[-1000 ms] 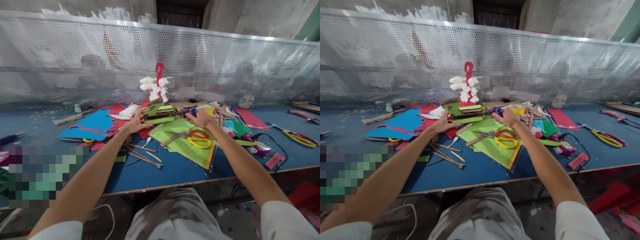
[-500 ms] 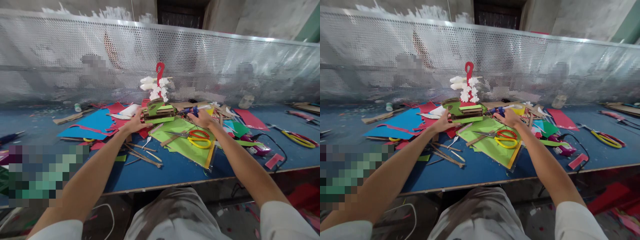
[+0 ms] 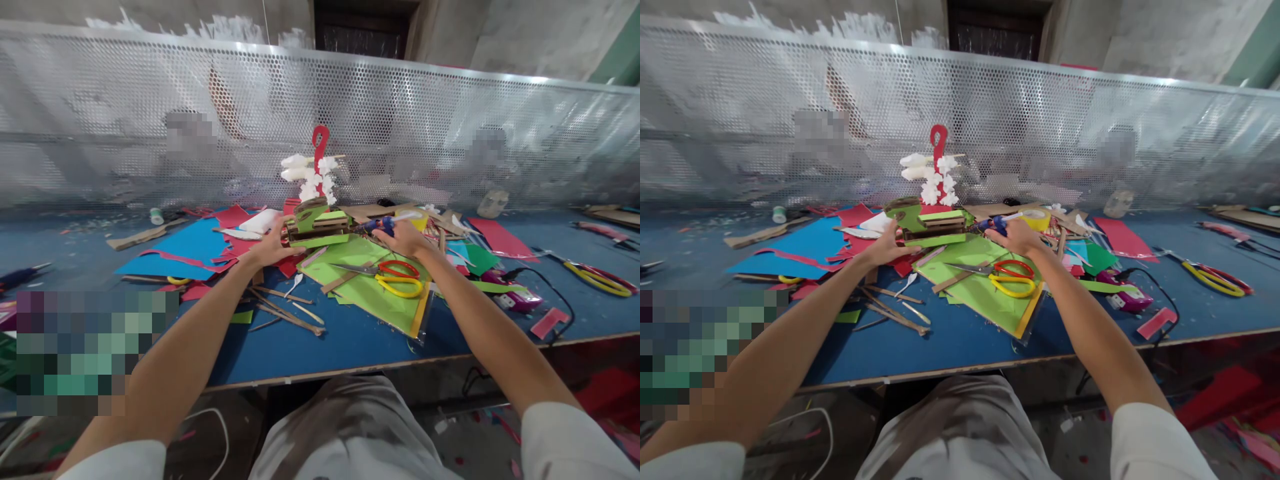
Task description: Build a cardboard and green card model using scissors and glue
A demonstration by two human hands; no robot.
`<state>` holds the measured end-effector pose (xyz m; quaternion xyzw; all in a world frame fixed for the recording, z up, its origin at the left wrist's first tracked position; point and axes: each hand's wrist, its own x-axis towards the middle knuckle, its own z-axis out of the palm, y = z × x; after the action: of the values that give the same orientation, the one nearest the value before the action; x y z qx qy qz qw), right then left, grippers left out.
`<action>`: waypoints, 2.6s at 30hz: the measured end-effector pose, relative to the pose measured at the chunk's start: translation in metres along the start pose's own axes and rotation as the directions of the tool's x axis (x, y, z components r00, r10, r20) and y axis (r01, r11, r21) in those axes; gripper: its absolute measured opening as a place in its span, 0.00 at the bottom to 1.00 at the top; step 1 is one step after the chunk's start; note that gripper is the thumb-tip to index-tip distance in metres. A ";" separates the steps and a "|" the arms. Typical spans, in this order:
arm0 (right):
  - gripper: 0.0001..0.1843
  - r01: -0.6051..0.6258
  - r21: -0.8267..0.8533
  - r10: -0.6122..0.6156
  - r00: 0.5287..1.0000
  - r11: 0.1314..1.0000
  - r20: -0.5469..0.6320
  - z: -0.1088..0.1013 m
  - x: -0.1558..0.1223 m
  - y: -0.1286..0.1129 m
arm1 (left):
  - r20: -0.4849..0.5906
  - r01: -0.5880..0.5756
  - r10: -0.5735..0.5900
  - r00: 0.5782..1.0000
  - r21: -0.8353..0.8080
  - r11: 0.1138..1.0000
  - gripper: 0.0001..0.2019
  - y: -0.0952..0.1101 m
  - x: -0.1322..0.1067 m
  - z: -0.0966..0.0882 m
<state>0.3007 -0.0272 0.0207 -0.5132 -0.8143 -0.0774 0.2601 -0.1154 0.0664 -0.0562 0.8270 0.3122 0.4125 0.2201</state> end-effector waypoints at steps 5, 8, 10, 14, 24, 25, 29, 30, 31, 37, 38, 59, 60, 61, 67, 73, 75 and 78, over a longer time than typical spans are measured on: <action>0.28 -0.003 0.001 0.003 0.999 1.000 -0.052 -0.001 0.000 -0.002 | 0.004 0.009 -0.009 1.000 0.013 1.000 0.49 0.002 0.000 0.000; 0.28 -0.008 -0.016 0.006 0.998 1.000 -0.067 -0.001 0.000 -0.004 | 0.003 -0.001 0.000 1.000 0.037 0.999 0.48 0.007 0.000 -0.001; 0.29 -0.021 -0.039 0.018 0.998 0.999 -0.061 0.000 0.000 -0.005 | 0.002 -0.010 0.010 1.000 0.039 0.999 0.49 0.011 -0.001 -0.001; 0.28 -0.021 -0.054 0.019 0.999 0.998 -0.044 0.001 0.001 -0.007 | -0.010 -0.025 0.025 1.000 0.034 0.999 0.50 0.015 -0.001 -0.001; 0.26 -0.038 0.013 0.038 0.999 0.999 0.007 -0.004 -0.001 -0.007 | 0.001 0.014 -0.014 1.000 0.014 1.000 0.48 0.004 -0.001 0.000; 0.26 -0.050 0.025 0.050 0.999 0.998 0.017 -0.005 -0.002 -0.007 | -0.002 0.012 -0.012 1.000 0.022 1.000 0.48 0.004 -0.001 0.000; 0.24 -0.020 0.093 0.017 0.999 0.995 0.039 -0.009 -0.004 -0.007 | -0.002 0.014 -0.014 1.000 0.031 0.999 0.48 0.003 -0.001 -0.001; 0.23 -0.005 0.114 0.001 0.999 0.994 0.032 -0.010 -0.005 -0.007 | -0.002 0.015 -0.015 1.000 0.025 1.000 0.49 0.003 -0.001 0.000; 0.22 0.006 0.130 -0.009 1.000 0.992 0.023 -0.010 -0.005 -0.007 | -0.004 0.017 -0.017 1.000 0.020 1.000 0.49 0.002 0.000 0.000; 0.21 0.001 0.132 0.002 1.000 0.991 -0.028 -0.008 -0.005 -0.009 | 0.009 0.003 -0.003 1.000 -0.013 1.000 0.50 0.007 0.000 -0.001; 0.22 -0.004 0.121 0.009 0.999 0.993 -0.036 -0.008 -0.004 -0.008 | 0.015 0.005 -0.004 1.000 -0.016 1.000 0.50 0.009 0.000 -0.001; 0.26 0.018 0.014 -0.017 0.999 1.000 -0.033 -0.003 0.001 -0.007 | 0.010 -0.010 0.011 1.000 -0.021 1.000 0.48 0.021 -0.001 0.000; 0.26 0.014 0.013 -0.013 1.000 1.000 -0.022 -0.004 0.000 -0.007 | 0.009 -0.011 0.012 1.000 -0.021 1.000 0.48 0.020 -0.001 0.000; 0.26 0.008 0.011 -0.008 1.000 1.000 -0.011 -0.005 0.000 -0.007 | 0.008 -0.012 0.012 1.000 -0.020 1.000 0.47 0.019 -0.001 0.000; 0.28 -0.005 -0.014 0.005 1.000 1.000 0.013 -0.006 0.001 -0.007 | 0.000 -0.004 0.004 1.000 -0.016 1.000 0.48 0.020 -0.001 0.000; 0.23 -0.033 0.090 0.042 0.994 0.995 -0.100 -0.006 -0.002 -0.004 | -0.009 0.003 -0.003 1.000 -0.022 1.000 0.49 0.023 -0.001 0.000; 0.23 -0.046 0.132 0.063 0.990 0.990 -0.128 -0.006 -0.003 -0.003 | -0.011 0.016 -0.016 1.000 -0.059 0.998 0.50 0.022 -0.001 0.001; 0.22 -0.017 0.176 0.039 0.992 0.984 -0.122 -0.008 -0.004 -0.004 | 0.003 0.032 -0.032 0.999 -0.123 0.992 0.51 0.021 0.000 0.003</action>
<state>0.3014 -0.0354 0.0255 -0.4938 -0.7929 -0.0340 0.3555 -0.1061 0.0508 -0.0450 0.8069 0.2994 0.4269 0.2775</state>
